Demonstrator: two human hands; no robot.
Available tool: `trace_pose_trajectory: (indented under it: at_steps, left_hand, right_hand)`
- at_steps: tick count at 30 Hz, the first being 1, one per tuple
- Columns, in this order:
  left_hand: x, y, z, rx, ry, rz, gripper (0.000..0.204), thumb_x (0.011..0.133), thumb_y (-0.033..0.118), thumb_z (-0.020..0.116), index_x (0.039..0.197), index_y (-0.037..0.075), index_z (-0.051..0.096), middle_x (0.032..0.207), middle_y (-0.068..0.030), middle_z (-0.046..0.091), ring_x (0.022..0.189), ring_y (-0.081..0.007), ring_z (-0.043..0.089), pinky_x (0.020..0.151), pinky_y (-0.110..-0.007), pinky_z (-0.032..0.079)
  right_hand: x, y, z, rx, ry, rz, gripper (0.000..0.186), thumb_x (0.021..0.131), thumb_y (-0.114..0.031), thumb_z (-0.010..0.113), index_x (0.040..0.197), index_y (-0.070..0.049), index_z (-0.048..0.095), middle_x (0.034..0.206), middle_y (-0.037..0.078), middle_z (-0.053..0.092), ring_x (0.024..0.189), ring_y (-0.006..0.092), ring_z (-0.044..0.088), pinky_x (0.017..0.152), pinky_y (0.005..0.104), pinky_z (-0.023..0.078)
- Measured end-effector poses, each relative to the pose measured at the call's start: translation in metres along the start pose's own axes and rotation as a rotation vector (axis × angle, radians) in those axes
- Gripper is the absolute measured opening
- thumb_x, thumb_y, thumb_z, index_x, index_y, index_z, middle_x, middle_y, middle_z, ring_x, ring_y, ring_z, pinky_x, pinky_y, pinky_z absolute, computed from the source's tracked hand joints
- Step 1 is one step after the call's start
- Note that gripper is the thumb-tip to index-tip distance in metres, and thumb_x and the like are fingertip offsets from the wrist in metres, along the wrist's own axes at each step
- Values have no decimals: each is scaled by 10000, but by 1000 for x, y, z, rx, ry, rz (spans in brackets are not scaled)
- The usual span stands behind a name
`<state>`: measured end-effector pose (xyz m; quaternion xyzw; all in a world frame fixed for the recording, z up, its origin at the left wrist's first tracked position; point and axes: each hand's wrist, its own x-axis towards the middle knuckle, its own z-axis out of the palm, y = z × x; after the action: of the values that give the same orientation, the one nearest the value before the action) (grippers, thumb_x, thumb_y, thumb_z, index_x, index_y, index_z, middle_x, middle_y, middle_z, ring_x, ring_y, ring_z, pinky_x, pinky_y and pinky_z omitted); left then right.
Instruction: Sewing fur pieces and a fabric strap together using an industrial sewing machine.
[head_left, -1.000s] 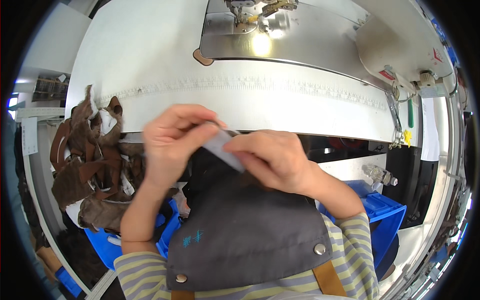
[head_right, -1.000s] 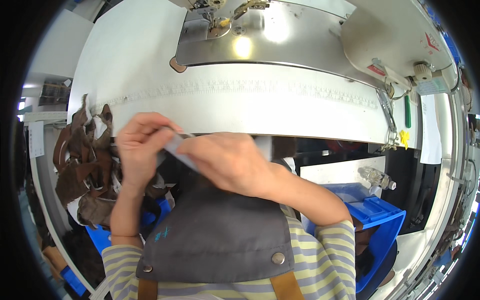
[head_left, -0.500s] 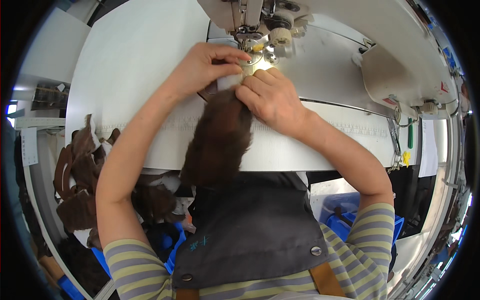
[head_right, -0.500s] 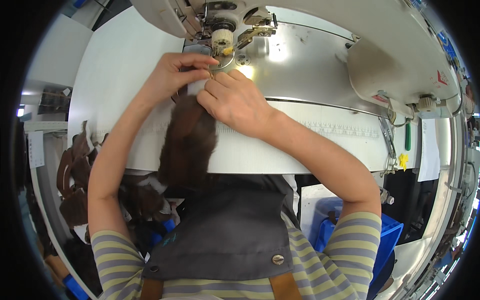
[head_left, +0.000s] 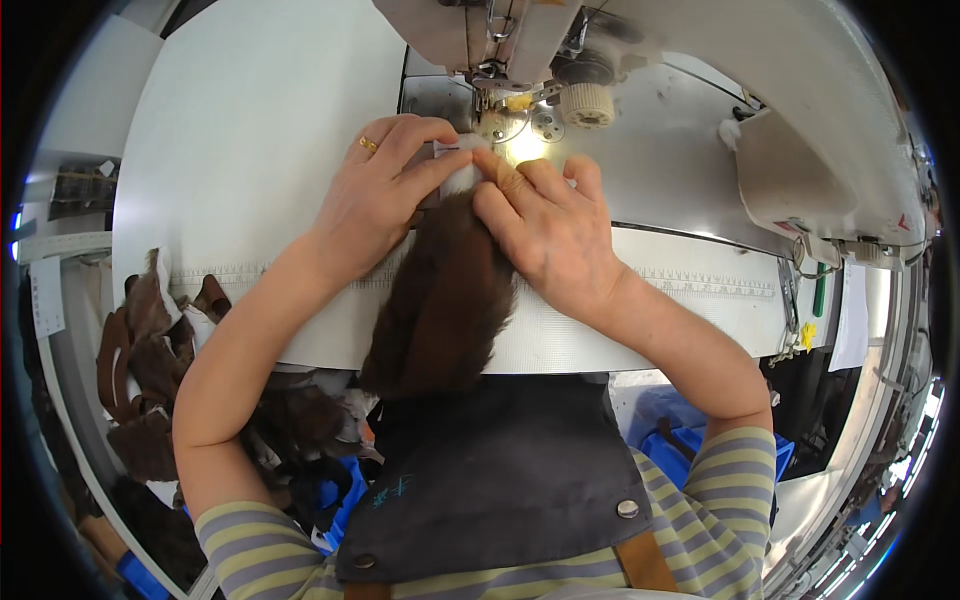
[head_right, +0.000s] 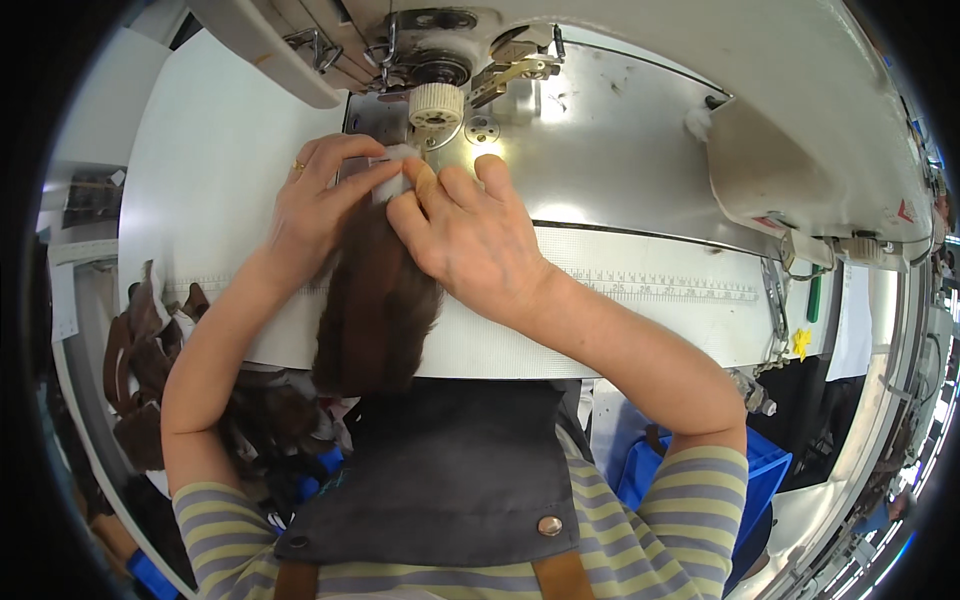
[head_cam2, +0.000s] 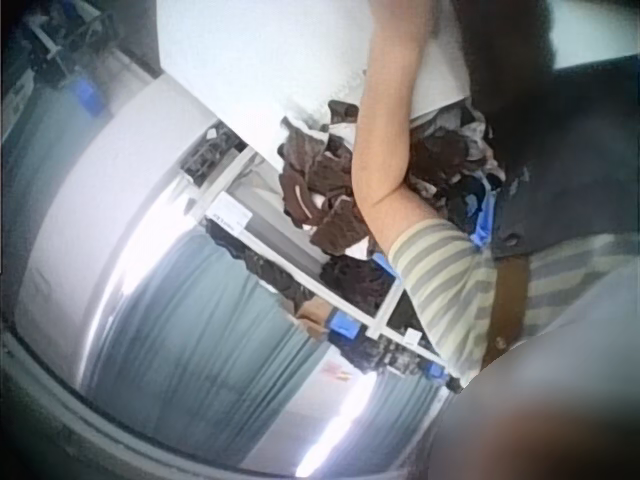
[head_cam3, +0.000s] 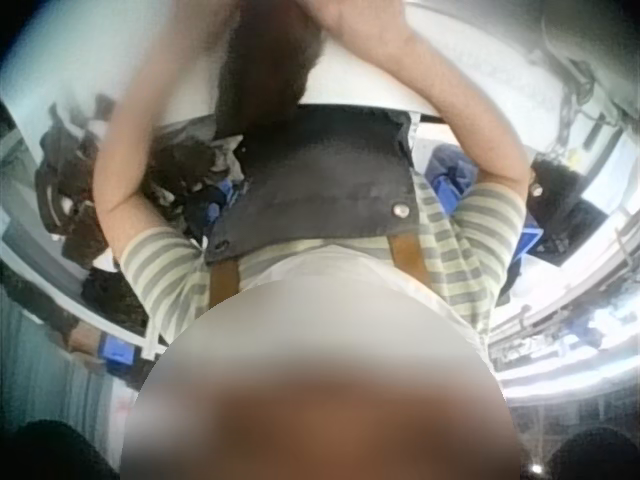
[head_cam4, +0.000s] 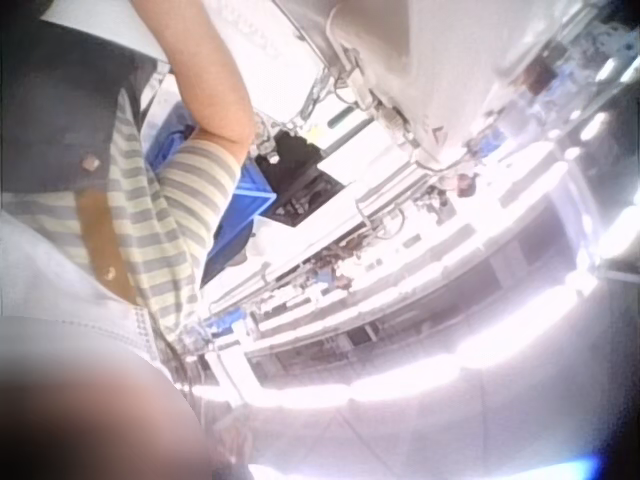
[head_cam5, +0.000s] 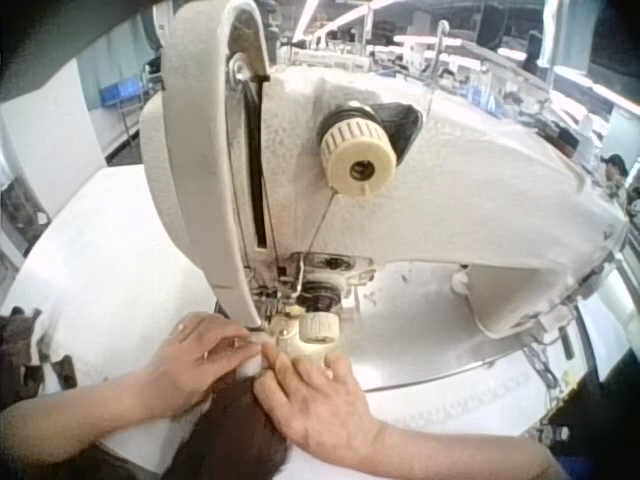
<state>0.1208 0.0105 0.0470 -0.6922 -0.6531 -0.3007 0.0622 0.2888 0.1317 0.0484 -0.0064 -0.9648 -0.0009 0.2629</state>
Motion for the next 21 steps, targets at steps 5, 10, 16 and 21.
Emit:
trace_pose_trajectory:
  at_steps: [5,10,16,21]
  left_hand:
    - [7,-4,-9,153,-121,138,382,739,19,547,1119,37,587,1218,-32,545,1075,-219,528,1021,-473,322]
    - [11,-21,-4,84,-156,111,408,740,2,551,1142,59,584,1223,-30,565,1097,-209,531,1048,-470,310]
    - [15,-32,1,37,-84,89,347,768,-13,555,1092,90,624,1166,-15,602,1038,-203,572,1062,-470,306]
    - [19,-35,3,14,-62,68,333,777,-10,566,1085,100,631,1147,-16,605,1020,-209,585,1057,-468,319]
  right_hand:
    - [9,8,3,-13,14,-31,151,708,-112,578,851,-77,543,1116,143,620,799,179,521,769,346,356]
    - [15,11,4,10,-3,1,125,736,-98,568,858,-75,551,1041,118,640,793,178,527,792,346,350]
    - [19,13,11,42,28,43,106,744,-85,563,849,-75,555,889,72,643,761,187,541,780,346,345]
    - [19,15,8,-45,-103,89,189,731,-129,593,915,-105,557,1192,29,614,876,161,543,672,309,406]
